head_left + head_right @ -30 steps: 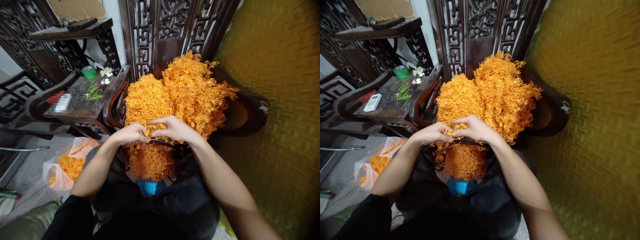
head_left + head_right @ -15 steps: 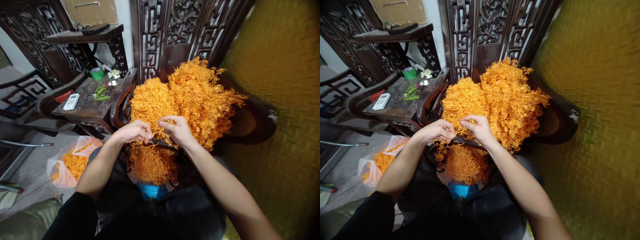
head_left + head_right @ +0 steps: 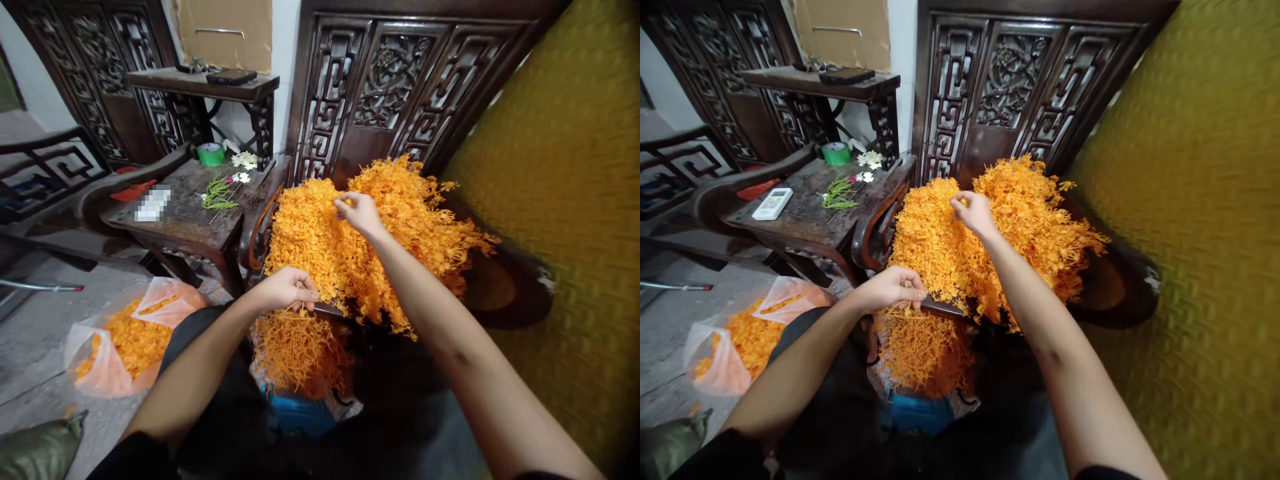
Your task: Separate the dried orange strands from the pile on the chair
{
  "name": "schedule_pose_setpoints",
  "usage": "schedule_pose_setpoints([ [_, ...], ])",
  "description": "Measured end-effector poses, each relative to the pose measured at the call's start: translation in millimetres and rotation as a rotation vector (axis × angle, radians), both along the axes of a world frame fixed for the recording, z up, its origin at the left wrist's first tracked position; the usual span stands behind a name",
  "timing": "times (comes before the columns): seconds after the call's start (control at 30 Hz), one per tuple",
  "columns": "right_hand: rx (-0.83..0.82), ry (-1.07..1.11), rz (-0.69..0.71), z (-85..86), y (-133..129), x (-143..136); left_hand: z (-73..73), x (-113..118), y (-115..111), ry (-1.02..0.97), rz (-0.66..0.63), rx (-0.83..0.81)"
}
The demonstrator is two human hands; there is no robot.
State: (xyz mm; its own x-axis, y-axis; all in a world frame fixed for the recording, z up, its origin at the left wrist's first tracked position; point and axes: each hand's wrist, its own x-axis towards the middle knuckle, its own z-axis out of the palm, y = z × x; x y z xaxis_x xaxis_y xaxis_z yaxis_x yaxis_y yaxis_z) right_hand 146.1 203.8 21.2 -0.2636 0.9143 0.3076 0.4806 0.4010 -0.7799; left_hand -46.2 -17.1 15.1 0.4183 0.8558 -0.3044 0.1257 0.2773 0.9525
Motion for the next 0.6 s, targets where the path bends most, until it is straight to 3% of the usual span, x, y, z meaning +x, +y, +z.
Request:
schedule_pose_setpoints([
  [0.07, 0.256, -0.344, 0.020, -6.1, 18, -29, 1.7, 2, 3, -0.031, 0.063, 0.002],
  [0.13, 0.409, -0.554, 0.075, -15.1, 28, -50, 5.2, 3, 6, -0.068, 0.157, 0.006],
  [0.23, 0.482, -0.694, 0.183, -34.4, 33, -70, 9.6, 5, 11, -0.115, 0.280, 0.001],
  [0.37, 0.483, -0.832, 0.267, -55.4, 40, -76, 11.9, 4, 16, -0.149, 0.319, 0.021],
  [0.5, 0.430, -0.827, 0.359, -50.4, 45, -71, 13.7, -2, 20, -0.203, 0.390, 0.047],
  [0.6, 0.467, -0.791, 0.314, -35.6, 42, -63, 16.1, -8, 23, -0.273, 0.504, 0.068],
])
